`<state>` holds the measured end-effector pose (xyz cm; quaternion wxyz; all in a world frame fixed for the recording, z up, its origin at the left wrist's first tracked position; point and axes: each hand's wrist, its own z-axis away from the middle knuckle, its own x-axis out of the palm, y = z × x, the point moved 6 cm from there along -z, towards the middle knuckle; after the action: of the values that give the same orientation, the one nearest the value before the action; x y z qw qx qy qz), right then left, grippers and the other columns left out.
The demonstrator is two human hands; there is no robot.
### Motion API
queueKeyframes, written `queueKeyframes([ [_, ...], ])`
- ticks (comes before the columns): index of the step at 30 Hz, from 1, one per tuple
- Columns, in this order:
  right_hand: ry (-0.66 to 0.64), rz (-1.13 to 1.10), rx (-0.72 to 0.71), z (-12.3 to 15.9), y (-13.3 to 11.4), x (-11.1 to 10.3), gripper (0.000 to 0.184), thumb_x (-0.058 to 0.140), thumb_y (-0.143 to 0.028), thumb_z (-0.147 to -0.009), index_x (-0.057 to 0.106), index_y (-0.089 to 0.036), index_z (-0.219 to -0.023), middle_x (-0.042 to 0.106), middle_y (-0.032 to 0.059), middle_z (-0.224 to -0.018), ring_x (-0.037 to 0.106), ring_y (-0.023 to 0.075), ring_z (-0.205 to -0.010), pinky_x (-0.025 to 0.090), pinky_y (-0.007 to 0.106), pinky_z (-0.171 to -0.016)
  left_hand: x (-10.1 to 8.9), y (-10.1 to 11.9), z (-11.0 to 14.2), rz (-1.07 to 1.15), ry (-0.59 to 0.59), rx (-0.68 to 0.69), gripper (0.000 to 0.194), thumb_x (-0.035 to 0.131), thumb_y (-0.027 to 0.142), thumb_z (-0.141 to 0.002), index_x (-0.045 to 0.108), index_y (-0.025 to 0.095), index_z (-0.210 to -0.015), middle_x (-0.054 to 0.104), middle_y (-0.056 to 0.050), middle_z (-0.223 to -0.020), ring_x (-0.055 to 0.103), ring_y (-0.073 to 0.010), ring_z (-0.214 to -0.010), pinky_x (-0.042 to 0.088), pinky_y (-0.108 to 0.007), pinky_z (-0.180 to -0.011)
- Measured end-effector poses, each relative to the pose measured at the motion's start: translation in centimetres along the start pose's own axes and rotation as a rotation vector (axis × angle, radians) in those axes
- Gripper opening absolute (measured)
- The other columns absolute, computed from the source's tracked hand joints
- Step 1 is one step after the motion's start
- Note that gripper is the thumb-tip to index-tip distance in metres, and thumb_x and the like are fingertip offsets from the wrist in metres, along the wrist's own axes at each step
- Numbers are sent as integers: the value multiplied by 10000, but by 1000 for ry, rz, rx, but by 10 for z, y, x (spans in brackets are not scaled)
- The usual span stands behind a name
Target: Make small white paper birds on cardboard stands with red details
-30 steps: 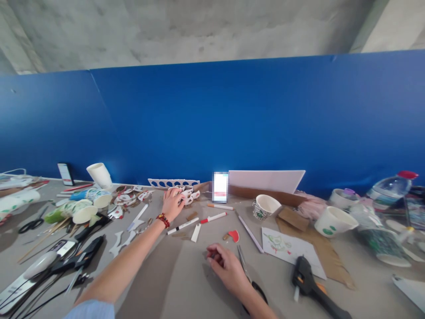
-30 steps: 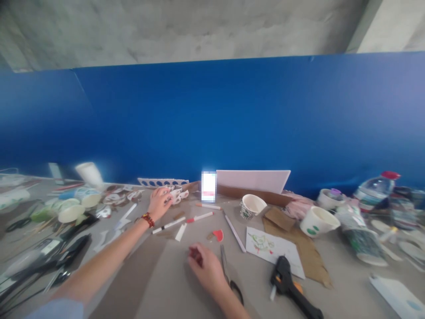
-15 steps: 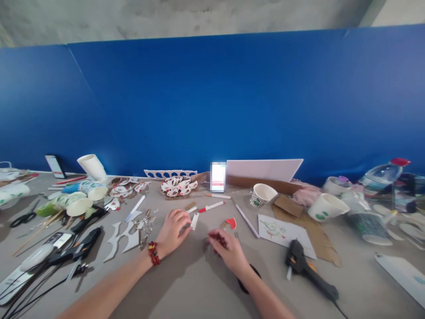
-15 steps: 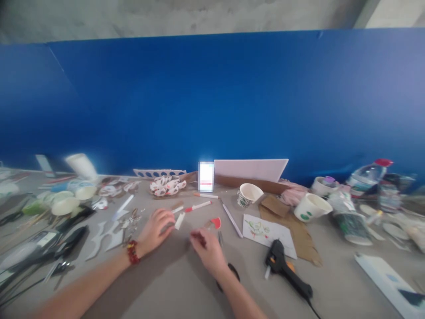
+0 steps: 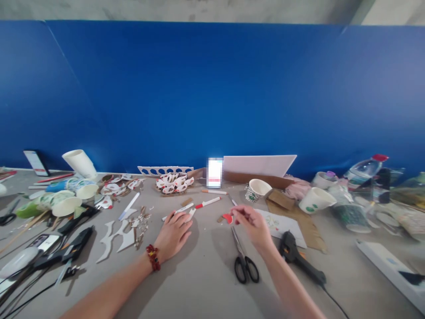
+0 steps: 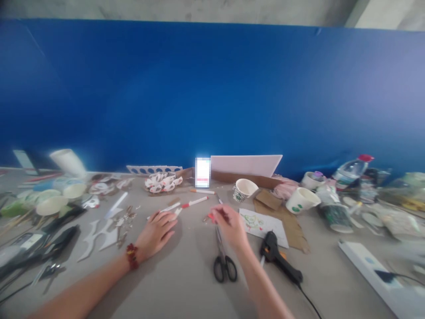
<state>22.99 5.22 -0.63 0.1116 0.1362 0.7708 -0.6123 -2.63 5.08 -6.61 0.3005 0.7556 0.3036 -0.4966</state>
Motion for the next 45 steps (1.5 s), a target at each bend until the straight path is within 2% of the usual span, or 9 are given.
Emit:
queueKeyframes([
  [4, 31, 347, -37, -8, 6, -23, 230, 515, -367, -886, 658, -191, -922, 701, 69, -841, 617, 197, -711, 475, 298, -652, -7, 8, 2, 35, 12, 26, 398, 504, 306, -916, 541, 234, -1305, 532, -105, -1391, 427, -291, -1311, 264, -531, -1123],
  [9, -316, 618, -205, 16, 22, 17, 170, 510, -231, -876, 674, -212, -915, 703, 67, -978, 635, 234, -934, 493, 345, -821, -4, 63, 15, 229, -339, 426, 692, 484, 551, -905, 291, 248, -1496, 293, -94, -1570, 294, -307, -1427, 202, -515, -1174],
  [14, -407, 707, -290, 53, 24, 29, 285, 527, -165, -857, 639, -219, -1114, 648, 90, -1174, 573, 259, -1098, 475, 399, -935, -12, 102, 33, 358, -531, 624, 799, 380, 630, -919, 100, 223, -1546, 180, -80, -1598, 168, -275, -1475, 70, -483, -1213],
  [19, -409, 782, -294, 65, 30, 14, 341, 476, -126, -863, 617, -205, -1163, 620, 104, -1237, 556, 257, -1132, 477, 418, -962, 4, 114, 23, 336, -486, 665, 777, 342, 625, -933, 103, 210, -1545, 244, -72, -1581, 197, -248, -1470, 104, -462, -1215],
  [25, -400, 922, -303, 64, 41, -3, 441, 429, -9, -780, 635, -163, -1139, 633, 106, -1216, 557, 263, -1127, 473, 431, -982, 38, 72, -22, 172, -387, 440, 819, 303, 698, -901, 132, 216, -1540, 198, -82, -1597, 158, -255, -1480, 71, -476, -1207],
  [29, -327, 1042, -301, 69, 47, -14, 436, 404, -10, -806, 639, -136, -1150, 643, 128, -1212, 560, 285, -1138, 475, 459, -976, 31, 54, -26, 90, -305, 222, 857, 294, 713, -894, 150, 164, -1535, 210, -133, -1588, 175, -281, -1473, 55, -506, -1198],
  [34, -279, 1042, -415, 75, 43, 6, 466, 416, -124, -897, 523, -170, -1348, 547, 91, -1399, 482, 257, -1281, 384, 451, -1083, 20, 126, 13, 251, -387, 605, 861, 276, 707, -902, 76, 170, -1544, 183, -81, -1600, 165, -226, -1479, 68, -423, -1217],
  [36, -267, 1049, -440, 72, 38, 19, 485, 420, -191, -929, 458, -173, -1413, 481, 93, -1464, 432, 261, -1336, 343, 460, -1111, 22, 137, 17, 262, -401, 624, 838, 253, 686, -919, 81, 154, -1543, 222, -91, -1589, 170, -210, -1478, 61, -418, -1218],
  [45, -410, 1039, -439, 69, 27, 42, 614, 436, -488, -960, 341, -206, -1497, 302, 119, -1562, 307, 311, -1419, 252, 536, -1139, 18, 33, 4, 22, -272, 152, 906, 317, 729, -877, 95, 155, -1542, 178, -164, -1588, 182, -293, -1471, 17, -536, -1192],
])
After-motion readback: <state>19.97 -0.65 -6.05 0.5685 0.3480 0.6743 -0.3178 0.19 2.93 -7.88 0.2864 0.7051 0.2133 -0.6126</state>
